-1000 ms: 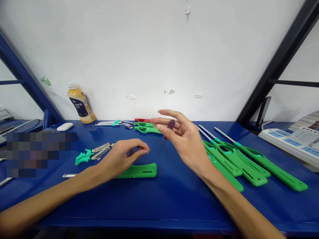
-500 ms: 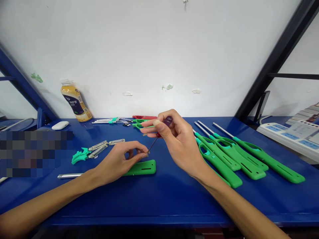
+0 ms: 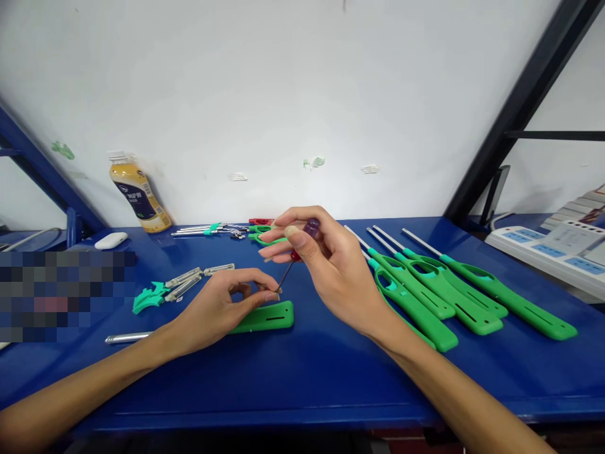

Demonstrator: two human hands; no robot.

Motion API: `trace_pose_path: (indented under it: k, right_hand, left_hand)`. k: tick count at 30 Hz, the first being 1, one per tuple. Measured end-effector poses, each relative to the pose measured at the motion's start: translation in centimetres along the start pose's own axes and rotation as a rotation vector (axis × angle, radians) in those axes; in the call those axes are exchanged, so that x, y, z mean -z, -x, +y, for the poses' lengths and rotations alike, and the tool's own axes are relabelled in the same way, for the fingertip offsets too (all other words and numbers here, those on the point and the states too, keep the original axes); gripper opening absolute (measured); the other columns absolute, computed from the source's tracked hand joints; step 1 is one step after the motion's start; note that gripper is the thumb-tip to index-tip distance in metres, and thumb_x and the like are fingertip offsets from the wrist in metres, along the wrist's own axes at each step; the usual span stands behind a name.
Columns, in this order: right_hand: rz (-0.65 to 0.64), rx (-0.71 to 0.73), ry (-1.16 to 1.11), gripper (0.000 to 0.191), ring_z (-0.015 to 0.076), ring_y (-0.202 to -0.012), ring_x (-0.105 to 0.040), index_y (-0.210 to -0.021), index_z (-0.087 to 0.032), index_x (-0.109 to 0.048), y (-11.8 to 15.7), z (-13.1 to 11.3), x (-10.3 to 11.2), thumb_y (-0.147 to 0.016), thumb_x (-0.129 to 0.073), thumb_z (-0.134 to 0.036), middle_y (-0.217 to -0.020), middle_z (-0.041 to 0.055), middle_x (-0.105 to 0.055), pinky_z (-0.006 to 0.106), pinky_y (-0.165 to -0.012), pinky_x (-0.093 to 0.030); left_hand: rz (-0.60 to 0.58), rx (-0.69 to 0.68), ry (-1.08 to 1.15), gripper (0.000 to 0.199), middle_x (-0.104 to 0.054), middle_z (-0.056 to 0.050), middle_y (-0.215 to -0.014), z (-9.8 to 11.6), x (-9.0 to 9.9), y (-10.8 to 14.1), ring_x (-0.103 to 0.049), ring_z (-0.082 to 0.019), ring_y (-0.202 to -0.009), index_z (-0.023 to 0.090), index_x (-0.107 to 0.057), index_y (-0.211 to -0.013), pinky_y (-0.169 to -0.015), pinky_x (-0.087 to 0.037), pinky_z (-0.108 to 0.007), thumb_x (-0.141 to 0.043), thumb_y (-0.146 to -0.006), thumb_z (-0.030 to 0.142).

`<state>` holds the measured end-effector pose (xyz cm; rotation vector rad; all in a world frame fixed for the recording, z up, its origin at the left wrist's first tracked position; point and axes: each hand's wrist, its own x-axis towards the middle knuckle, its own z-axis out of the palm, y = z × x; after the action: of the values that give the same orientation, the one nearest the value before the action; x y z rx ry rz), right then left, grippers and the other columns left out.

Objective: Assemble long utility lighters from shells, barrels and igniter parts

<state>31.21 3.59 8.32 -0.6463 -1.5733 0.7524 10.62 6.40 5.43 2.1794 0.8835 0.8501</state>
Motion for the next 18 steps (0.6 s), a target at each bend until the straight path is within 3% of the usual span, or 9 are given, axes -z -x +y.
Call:
trace_pose_path:
  k: [4,8,11,13,18]
  right_hand:
    - [0.002,-0.003,-0.008,0.016,0.0166,-0.096,-0.080,-0.114,-0.028,-0.061,0.0,-0.2,0.1,-0.109,-0.057,-0.042,-0.111,0.0015,-0.078,0.030,-0.082,-0.066]
    - [0.013,0.017,0.016,0.016,0.0145,-0.091,-0.080,-0.122,-0.032,-0.059,0.0,-0.4,-0.1,-0.107,-0.062,-0.035,-0.108,-0.0018,-0.078,0.029,-0.082,-0.065]
    - [0.034,0.044,0.034,0.006,0.0139,-0.088,-0.080,-0.110,-0.030,-0.061,0.1,-0.4,-0.2,-0.106,-0.063,-0.034,-0.104,-0.0030,-0.078,0.027,-0.078,-0.065]
    - [0.022,0.043,0.043,0.010,0.0145,-0.088,-0.080,-0.105,-0.028,-0.062,0.1,-0.4,-0.2,-0.107,-0.060,-0.038,-0.103,-0.0017,-0.077,0.028,-0.076,-0.065]
    - [-0.118,0.016,-0.010,0.025,0.0175,-0.106,-0.076,-0.120,-0.029,-0.067,0.2,-0.7,0.3,-0.114,-0.044,-0.038,-0.121,0.0020,-0.074,0.036,-0.097,-0.062]
  left_hand:
    - [0.000,-0.009,0.036,0.010,-0.079,0.003,-0.088,0.1,0.0,0.1,-0.063,-0.012,-0.070,0.022,-0.078,-0.092,-0.063,-0.047,-0.023,-0.070,-0.097,0.024]
    - [-0.004,-0.030,0.070,0.013,-0.078,0.004,-0.091,0.0,-0.3,0.2,-0.068,-0.012,-0.078,0.025,-0.073,-0.111,-0.066,-0.049,-0.022,-0.068,-0.099,0.025]
    - [-0.008,-0.056,0.077,0.022,-0.076,0.006,-0.092,-0.1,-0.6,0.3,-0.067,-0.011,-0.077,0.027,-0.067,-0.120,-0.066,-0.050,-0.021,-0.066,-0.099,0.021]
    - [-0.008,-0.074,0.065,0.025,-0.075,0.007,-0.093,-0.1,-0.9,0.4,-0.064,-0.010,-0.071,0.027,-0.066,-0.121,-0.066,-0.050,-0.022,-0.066,-0.098,0.017]
    - [0.003,-0.101,0.001,0.031,-0.076,0.008,-0.090,-0.1,-1.4,0.5,-0.066,-0.011,-0.077,0.028,-0.066,-0.121,-0.072,-0.048,-0.024,-0.071,-0.095,0.012]
